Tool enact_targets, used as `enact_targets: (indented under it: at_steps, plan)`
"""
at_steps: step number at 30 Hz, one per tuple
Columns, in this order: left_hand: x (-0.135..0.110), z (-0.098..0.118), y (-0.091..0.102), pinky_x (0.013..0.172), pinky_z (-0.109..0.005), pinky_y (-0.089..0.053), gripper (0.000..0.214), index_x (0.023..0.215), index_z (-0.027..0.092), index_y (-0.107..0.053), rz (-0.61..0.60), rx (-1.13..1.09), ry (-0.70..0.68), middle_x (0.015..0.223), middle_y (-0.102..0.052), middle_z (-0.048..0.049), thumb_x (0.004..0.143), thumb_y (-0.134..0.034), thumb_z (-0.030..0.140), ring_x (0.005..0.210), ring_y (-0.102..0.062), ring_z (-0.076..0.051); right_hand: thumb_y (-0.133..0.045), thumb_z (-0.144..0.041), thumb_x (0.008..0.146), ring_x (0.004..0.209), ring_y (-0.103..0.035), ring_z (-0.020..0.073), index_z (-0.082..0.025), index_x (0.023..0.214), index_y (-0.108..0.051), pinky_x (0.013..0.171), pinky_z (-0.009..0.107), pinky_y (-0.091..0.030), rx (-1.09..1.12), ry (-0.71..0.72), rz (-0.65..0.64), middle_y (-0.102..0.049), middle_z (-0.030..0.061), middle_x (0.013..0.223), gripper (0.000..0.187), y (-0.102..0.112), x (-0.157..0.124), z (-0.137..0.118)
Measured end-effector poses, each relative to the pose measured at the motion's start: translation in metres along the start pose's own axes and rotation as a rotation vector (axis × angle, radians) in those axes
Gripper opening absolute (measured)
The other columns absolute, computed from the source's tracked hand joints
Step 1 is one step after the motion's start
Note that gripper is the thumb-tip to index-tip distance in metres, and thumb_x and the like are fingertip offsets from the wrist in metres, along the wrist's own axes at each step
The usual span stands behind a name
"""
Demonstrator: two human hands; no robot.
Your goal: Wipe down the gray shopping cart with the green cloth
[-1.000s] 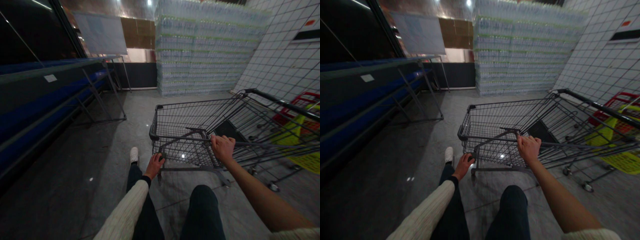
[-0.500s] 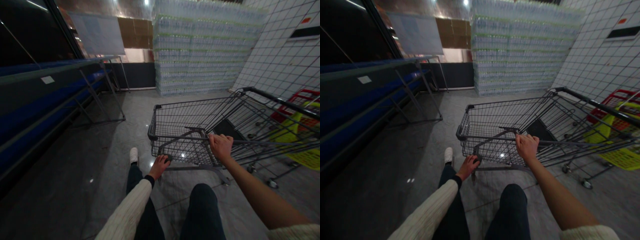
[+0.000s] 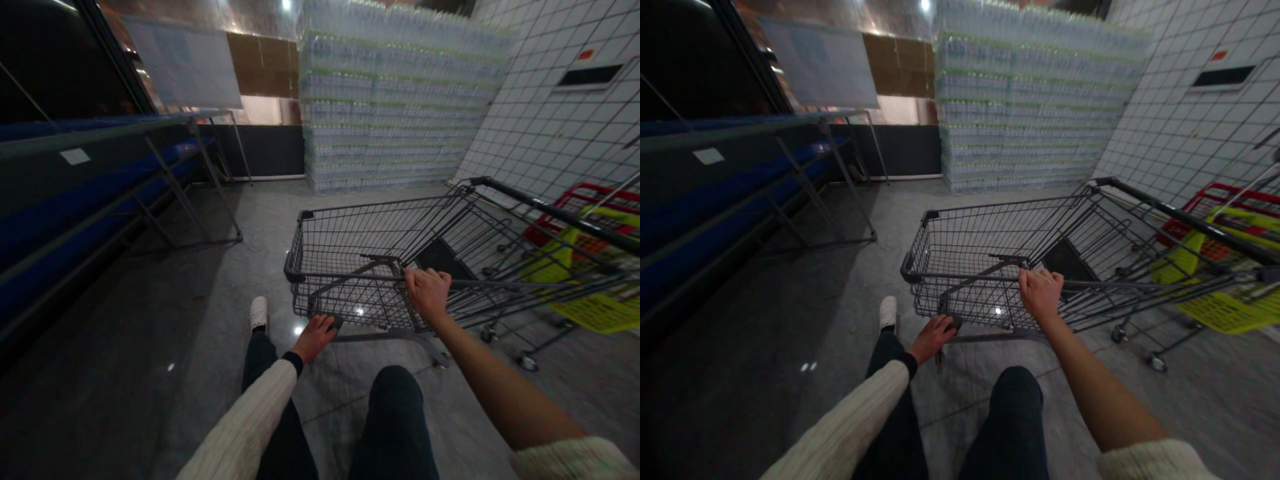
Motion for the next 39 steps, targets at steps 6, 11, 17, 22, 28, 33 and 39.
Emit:
enact_targets:
  at_steps: [6,11,17,22,28,33,39]
  plan:
    - [0.021,-0.002,-0.006,0.101,-0.044,-0.041,0.020,0.100,0.022,-0.068,-0.102,0.016,-0.001,0.125,-0.057,-0.0080,0.091,-0.051,0.015,0.119,-0.047,-0.022,-0.033,-0.037,0.099,0.071,-0.049,0.0168,-0.019,0.060,-0.058,0.076,0.035,-0.022,0.008,-0.016,-0.023,-0.067,0.0041,0.065,0.050,0.002,0.001,-0.002]
    - [0.009,0.001,-0.009,0.094,-0.042,-0.046,0.017,0.095,0.018,-0.069,-0.135,0.042,0.010,0.122,-0.059,-0.0103,0.091,-0.052,0.016,0.115,-0.050,-0.023,-0.036,-0.035,0.098,0.072,-0.049,0.0168,-0.019,0.063,-0.061,0.077,0.035,-0.021,0.021,-0.026,-0.016,-0.069,0.0034,0.067,0.046,0.000,0.002,-0.002]
    - [0.036,0.028,-0.009,0.109,-0.045,-0.035,0.028,0.117,0.024,-0.062,-0.229,-0.010,-0.038,0.138,-0.050,-0.0072,0.094,-0.046,0.019,0.131,-0.040,-0.023,-0.038,-0.035,0.099,0.072,-0.051,0.0158,-0.019,0.065,-0.062,0.079,0.035,-0.022,0.029,-0.038,-0.031,-0.070,0.0020,0.070,0.045,0.001,0.000,0.000]
    - [0.034,0.016,-0.021,0.108,-0.044,-0.036,0.026,0.108,0.022,-0.066,-0.316,-0.023,0.039,0.135,-0.053,-0.0075,0.094,-0.045,0.016,0.129,-0.043,-0.023,-0.037,-0.035,0.099,0.071,-0.051,0.0163,-0.019,0.064,-0.062,0.077,0.035,-0.022,0.020,-0.042,-0.056,-0.069,0.0024,0.069,0.046,0.004,0.002,-0.004]
    - [0.033,0.038,-0.021,0.107,-0.042,-0.038,0.029,0.116,0.024,-0.063,-0.329,-0.028,0.040,0.135,-0.052,-0.0071,0.093,-0.047,0.016,0.130,-0.041,-0.022,-0.037,-0.034,0.098,0.071,-0.050,0.0162,-0.019,0.063,-0.062,0.077,0.035,-0.022,0.023,-0.046,-0.033,-0.068,0.0023,0.066,0.045,0.003,0.002,-0.004]
    - [0.062,0.060,-0.014,0.111,-0.041,-0.032,0.030,0.117,0.023,-0.060,-0.307,-0.083,-0.036,0.143,-0.045,-0.0058,0.096,-0.040,0.019,0.134,-0.035,-0.022,-0.037,-0.034,0.098,0.071,-0.049,0.0156,-0.019,0.062,-0.060,0.077,0.035,-0.021,0.034,-0.044,-0.039,-0.068,0.0019,0.066,0.046,0.004,0.000,-0.001]
    - [0.038,0.033,-0.017,0.106,-0.042,-0.039,0.025,0.104,0.017,-0.067,-0.370,-0.054,0.024,0.132,-0.055,-0.0090,0.094,-0.044,0.015,0.126,-0.046,-0.023,-0.037,-0.034,0.099,0.071,-0.048,0.0157,-0.019,0.061,-0.058,0.077,0.035,-0.021,0.041,-0.038,-0.031,-0.068,0.0020,0.067,0.046,0.004,0.001,-0.002]
Point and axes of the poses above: each hand's wrist, its own x-axis towards the middle knuckle, its own y-axis out of the back of the hand, z = x × y, the point moved 4 cm from there along x, towards the middle knuckle
